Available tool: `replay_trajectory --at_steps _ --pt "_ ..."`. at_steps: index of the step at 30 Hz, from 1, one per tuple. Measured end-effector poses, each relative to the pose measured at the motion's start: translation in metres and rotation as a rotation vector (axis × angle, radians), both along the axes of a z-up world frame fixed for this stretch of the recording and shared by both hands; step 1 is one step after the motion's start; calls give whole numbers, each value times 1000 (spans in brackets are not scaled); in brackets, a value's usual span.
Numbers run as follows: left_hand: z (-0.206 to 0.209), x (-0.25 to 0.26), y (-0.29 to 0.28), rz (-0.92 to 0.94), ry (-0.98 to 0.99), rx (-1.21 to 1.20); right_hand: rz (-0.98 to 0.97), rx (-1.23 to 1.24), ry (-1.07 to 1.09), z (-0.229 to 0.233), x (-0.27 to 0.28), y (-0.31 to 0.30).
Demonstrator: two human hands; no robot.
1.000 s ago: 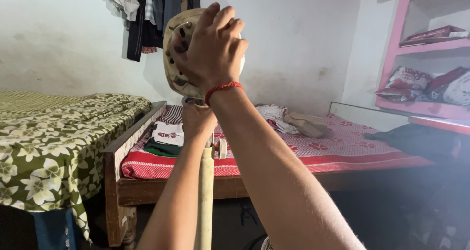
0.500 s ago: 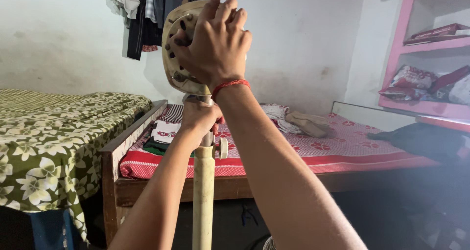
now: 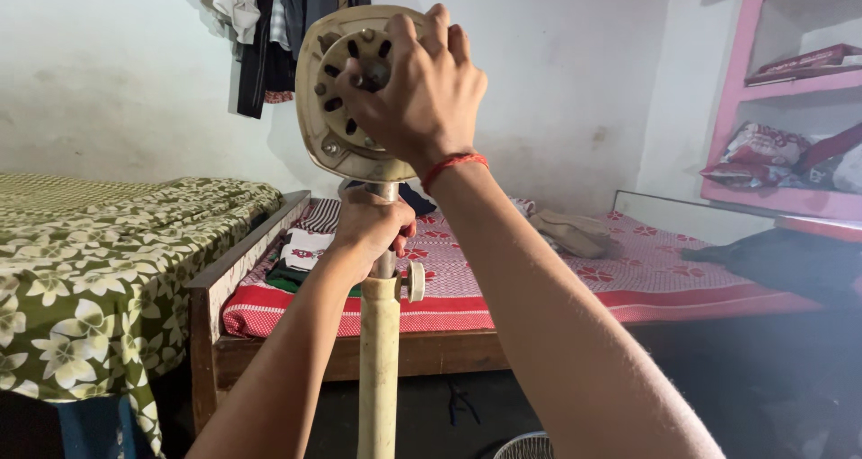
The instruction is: The person assembles a standing fan by attaching the motor housing to the pole, securing it with a knob, and adjusting the orientation. The person then places the assembled motor housing onto the floor near a fan cage.
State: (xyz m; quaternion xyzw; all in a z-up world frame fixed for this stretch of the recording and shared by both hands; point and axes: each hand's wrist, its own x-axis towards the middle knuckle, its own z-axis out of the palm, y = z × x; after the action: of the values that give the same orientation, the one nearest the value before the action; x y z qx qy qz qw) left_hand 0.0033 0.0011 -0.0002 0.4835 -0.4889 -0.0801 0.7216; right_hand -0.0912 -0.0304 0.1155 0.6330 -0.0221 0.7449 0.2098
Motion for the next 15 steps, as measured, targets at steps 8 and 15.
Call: replay_trajectory --at_steps 8,15 --pt "2 -2 3 5 -28 2 278 -52 56 -2 -13 -24" --pt "2 -4 3 -24 -54 -22 625 119 143 -4 -13 -39"
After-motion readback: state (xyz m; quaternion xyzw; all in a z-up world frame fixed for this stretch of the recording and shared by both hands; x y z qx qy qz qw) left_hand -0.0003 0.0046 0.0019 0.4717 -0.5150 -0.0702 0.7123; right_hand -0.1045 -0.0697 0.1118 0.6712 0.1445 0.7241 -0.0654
